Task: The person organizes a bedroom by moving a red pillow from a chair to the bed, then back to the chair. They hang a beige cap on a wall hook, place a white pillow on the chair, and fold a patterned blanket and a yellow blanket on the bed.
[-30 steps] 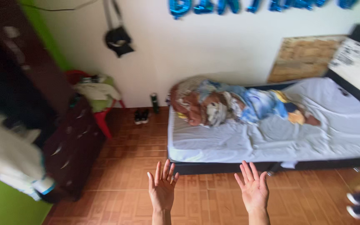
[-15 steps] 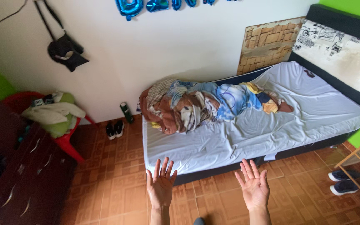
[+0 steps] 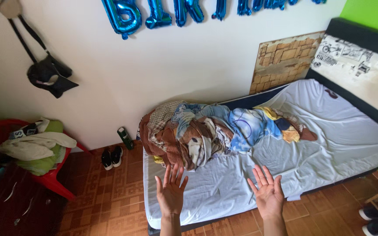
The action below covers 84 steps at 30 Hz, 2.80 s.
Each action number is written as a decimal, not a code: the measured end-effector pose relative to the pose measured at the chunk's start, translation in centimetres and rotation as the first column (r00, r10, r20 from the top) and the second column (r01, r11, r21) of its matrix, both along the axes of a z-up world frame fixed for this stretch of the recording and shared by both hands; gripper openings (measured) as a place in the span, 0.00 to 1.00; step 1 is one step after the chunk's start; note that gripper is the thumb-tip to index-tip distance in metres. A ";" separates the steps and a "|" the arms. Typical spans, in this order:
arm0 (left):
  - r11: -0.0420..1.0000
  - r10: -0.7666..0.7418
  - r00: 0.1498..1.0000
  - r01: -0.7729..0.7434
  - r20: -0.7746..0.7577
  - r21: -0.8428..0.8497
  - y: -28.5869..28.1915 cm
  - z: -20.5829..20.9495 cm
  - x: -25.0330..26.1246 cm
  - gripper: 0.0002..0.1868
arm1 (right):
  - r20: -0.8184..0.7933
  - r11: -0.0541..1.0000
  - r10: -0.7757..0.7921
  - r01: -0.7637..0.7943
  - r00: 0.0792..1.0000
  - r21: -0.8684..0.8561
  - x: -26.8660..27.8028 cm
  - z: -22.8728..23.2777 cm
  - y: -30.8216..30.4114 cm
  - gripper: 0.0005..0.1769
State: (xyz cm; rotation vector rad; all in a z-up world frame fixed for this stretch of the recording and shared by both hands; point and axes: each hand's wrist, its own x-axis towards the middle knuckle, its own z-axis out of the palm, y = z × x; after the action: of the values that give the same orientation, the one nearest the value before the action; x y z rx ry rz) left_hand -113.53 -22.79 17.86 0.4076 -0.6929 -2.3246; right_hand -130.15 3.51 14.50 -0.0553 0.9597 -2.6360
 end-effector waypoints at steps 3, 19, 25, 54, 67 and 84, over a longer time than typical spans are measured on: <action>1.000 -0.004 1.000 0.004 0.007 0.010 -1.9 -0.6 -2.6 0.45 | 0.019 1.000 0.014 -0.015 1.000 0.024 -2.7 -0.4 -1.9 0.44; 0.993 0.113 0.990 -0.116 0.087 0.038 -13.3 -5.7 -22.9 0.44 | 0.145 0.984 0.173 -0.176 0.974 0.006 -26.1 -6.5 -16.2 0.44; 0.988 0.155 0.964 -0.157 0.217 -0.009 -17.7 -7.7 -29.5 0.43 | 0.206 0.956 0.279 -0.291 0.938 0.030 -34.6 -10.2 -22.1 0.43; 0.694 0.409 -0.003 0.650 0.913 -0.309 -37.9 -34.4 -49.5 0.66 | 0.333 0.773 0.414 -0.521 0.847 0.363 -46.3 -27.1 -39.7 0.43; 0.201 0.087 0.396 0.892 0.914 -0.406 -32.7 -36.5 -47.0 0.57 | 0.236 0.619 0.455 -0.495 0.859 0.609 -45.7 -29.0 -42.4 0.42; 0.708 0.060 0.559 0.560 0.827 -0.430 -29.9 -33.2 -46.9 0.45 | 0.045 -0.073 0.476 -0.012 0.879 0.997 -47.3 -36.2 -36.2 0.27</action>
State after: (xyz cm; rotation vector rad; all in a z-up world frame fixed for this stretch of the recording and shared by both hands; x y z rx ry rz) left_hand -160.46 -52.65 -15.36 1.0940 -2.1033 -1.8390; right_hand -177.50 -32.69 -21.69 -0.2957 2.4717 -0.9288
